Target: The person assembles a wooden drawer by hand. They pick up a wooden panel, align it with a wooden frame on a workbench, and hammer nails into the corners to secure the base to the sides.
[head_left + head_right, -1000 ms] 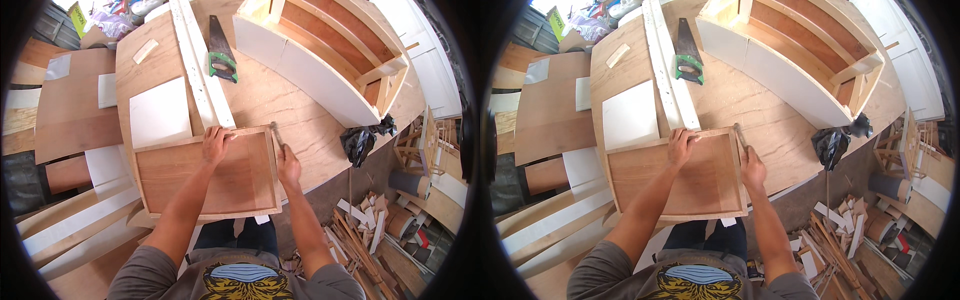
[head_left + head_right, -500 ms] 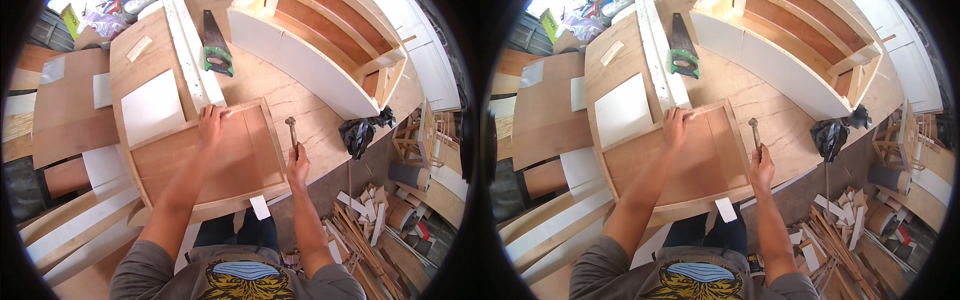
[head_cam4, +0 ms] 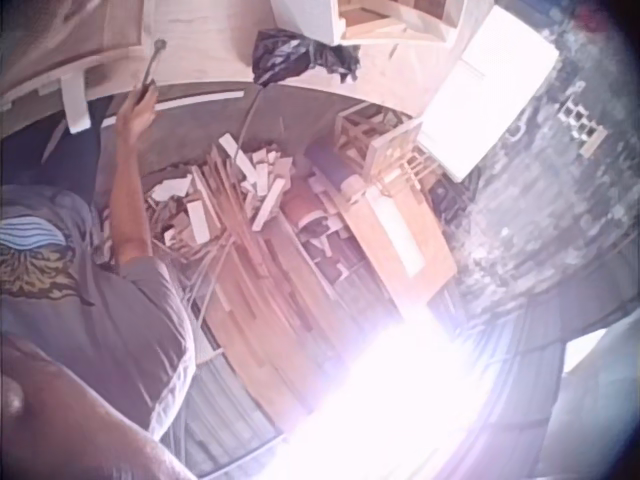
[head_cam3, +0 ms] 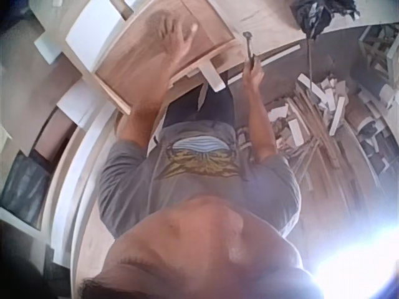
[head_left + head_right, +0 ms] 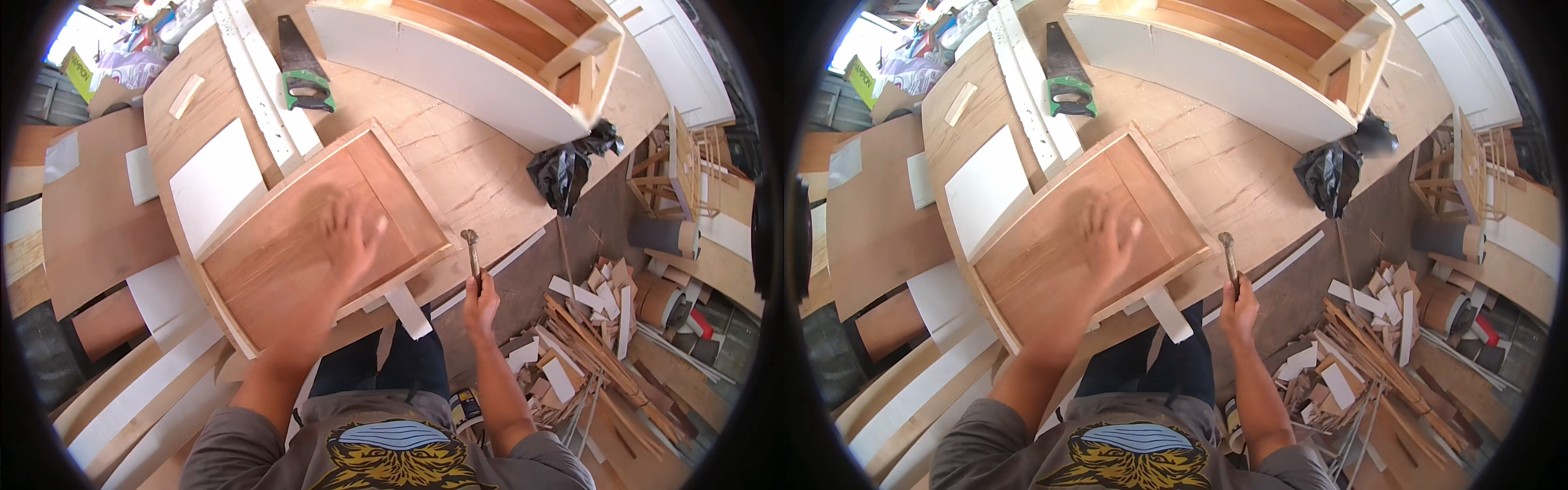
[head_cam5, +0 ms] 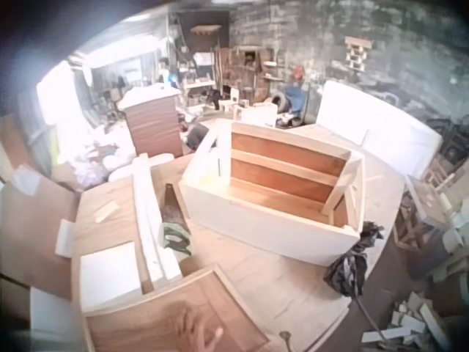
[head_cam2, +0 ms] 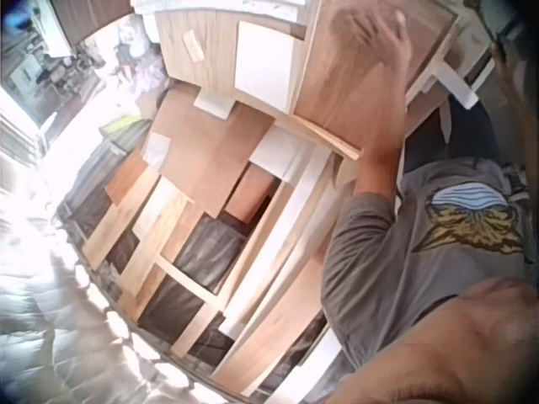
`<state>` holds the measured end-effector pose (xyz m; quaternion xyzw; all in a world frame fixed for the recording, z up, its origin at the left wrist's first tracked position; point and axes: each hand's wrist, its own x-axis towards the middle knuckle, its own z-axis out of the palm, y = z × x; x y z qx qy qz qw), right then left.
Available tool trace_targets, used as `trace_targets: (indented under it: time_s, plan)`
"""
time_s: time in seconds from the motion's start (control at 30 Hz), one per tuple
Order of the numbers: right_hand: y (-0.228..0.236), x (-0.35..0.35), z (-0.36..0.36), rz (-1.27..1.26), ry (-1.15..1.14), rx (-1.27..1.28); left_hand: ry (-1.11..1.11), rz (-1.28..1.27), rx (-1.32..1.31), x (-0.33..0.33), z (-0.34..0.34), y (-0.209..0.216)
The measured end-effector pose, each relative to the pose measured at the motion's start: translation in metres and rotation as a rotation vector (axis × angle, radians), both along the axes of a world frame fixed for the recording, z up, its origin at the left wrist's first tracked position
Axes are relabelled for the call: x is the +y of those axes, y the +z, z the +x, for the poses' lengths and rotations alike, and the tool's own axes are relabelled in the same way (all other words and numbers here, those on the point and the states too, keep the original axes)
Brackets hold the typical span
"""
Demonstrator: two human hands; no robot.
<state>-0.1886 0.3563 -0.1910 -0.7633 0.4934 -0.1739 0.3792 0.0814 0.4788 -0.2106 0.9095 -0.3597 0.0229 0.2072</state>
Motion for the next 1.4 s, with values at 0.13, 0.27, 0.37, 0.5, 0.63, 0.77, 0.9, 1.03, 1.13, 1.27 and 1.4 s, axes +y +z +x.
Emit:
trace_targets:
  time_s: [0.13, 0.27, 0.37, 0.5, 0.63, 0.77, 0.9, 1.03, 1.13, 1.27, 1.4]
  plan:
    - [-0.015, 0.032, -0.027, 0.03, -0.062, -0.015, -0.266, -0.105, 0.155, 0.042, -0.076, 0.013]
    - [-0.014, 0.052, -0.025, -0.016, -0.076, -0.034, -0.345, -0.063, 0.043, 0.053, -0.087, 0.003]
    - [-0.02, 0.056, -0.023, 0.006, -0.134, -0.045, -0.421, -0.154, 0.03, 0.049, -0.081, -0.007]
    - [-0.02, 0.056, -0.017, 0.011, -0.155, -0.09, -0.443, -0.231, 0.043, 0.049, -0.081, -0.009]
    - [-0.025, 0.054, -0.014, -0.005, -0.153, -0.121, -0.438, -0.216, 0.074, 0.048, -0.085, -0.012]
    - [-0.02, 0.056, -0.01, -0.048, -0.187, -0.248, -0.432, -0.226, 0.111, 0.051, -0.084, -0.014]
    - [-0.026, 0.06, -0.004, -0.086, -0.219, -0.29, -0.441, -0.218, 0.114, 0.051, -0.084, -0.014]
    - [-0.022, 0.055, 0.0, -0.087, -0.18, -0.149, -0.444, -0.232, 0.139, 0.049, -0.083, -0.017]
    - [-0.016, 0.056, 0.003, -0.158, -0.236, -0.264, -0.448, -0.252, 0.147, 0.049, -0.083, -0.017]
    - [-0.034, 0.057, 0.007, -0.033, -0.211, -0.169, -0.459, -0.246, 0.176, 0.05, -0.076, -0.026]
    - [-0.031, 0.047, 0.006, 0.083, -0.285, -0.13, -0.384, -0.285, 0.267, 0.053, -0.077, -0.026]
